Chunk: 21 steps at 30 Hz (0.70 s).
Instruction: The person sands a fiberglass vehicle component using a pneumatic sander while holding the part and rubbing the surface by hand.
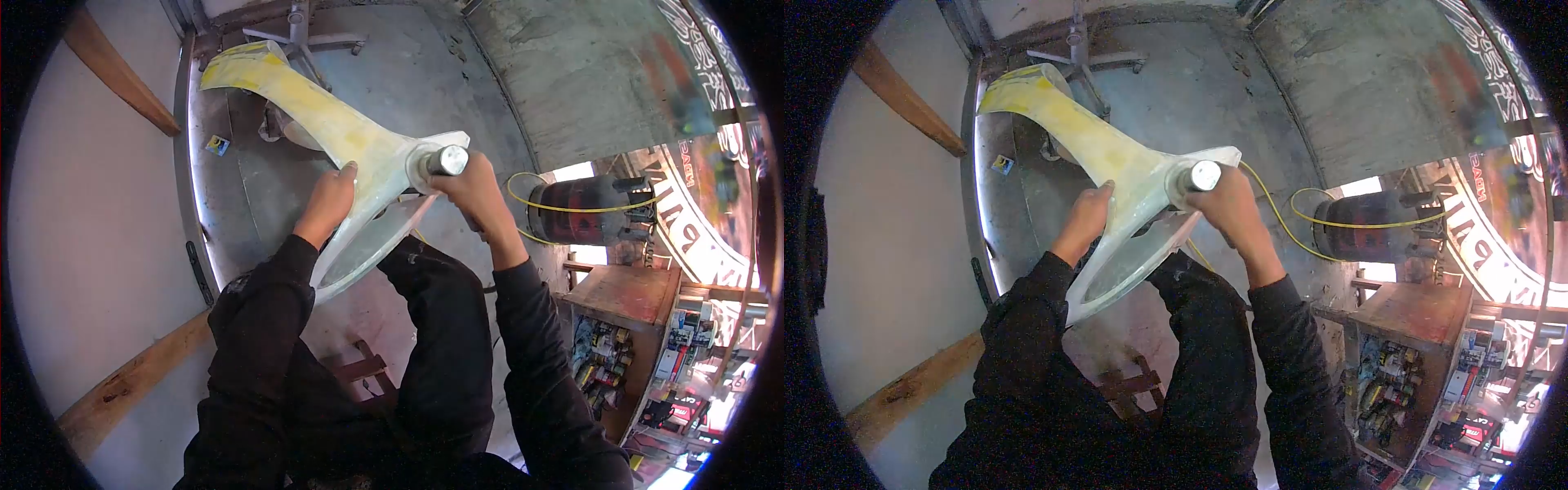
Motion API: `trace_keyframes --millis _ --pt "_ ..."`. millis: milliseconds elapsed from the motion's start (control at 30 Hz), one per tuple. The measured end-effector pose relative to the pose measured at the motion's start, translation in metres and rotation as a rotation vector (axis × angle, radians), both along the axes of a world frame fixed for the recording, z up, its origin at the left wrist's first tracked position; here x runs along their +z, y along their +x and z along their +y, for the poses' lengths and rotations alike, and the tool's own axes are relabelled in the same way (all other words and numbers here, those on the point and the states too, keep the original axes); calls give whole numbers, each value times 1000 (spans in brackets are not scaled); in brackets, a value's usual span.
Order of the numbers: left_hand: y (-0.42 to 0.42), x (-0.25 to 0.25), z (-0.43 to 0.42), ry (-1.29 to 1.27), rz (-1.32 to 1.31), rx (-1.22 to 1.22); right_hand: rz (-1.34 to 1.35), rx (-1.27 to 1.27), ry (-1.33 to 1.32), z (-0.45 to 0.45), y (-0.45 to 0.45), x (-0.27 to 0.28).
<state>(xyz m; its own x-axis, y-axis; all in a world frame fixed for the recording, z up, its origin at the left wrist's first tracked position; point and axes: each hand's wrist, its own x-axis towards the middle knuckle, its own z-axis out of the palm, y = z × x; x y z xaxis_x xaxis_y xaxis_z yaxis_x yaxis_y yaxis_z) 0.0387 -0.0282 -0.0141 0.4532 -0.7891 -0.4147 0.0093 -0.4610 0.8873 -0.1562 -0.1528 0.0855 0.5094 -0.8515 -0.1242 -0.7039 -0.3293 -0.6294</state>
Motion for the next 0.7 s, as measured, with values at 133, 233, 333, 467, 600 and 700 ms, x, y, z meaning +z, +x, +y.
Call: trace_keyframes --millis 133,233,333,467,600,700 --pt "2 -7 0 4 73 -32 -57 42 -43 15 -2 -4" --pt "1 -9 -1 24 64 -9 18 -25 -22 -8 -5 -3" --pt "1 -16 -3 -26 127 -1 107 -96 -13 -24 -1 2" --pt "3 -19 -4 2 67 -5 112 -10 -12 -18 7 5" --pt "1 -11 -1 -16 27 -8 42 75 -36 1 6 2" --pt "4 -16 -2 -27 17 -49 97 -8 13 -8 4 13"
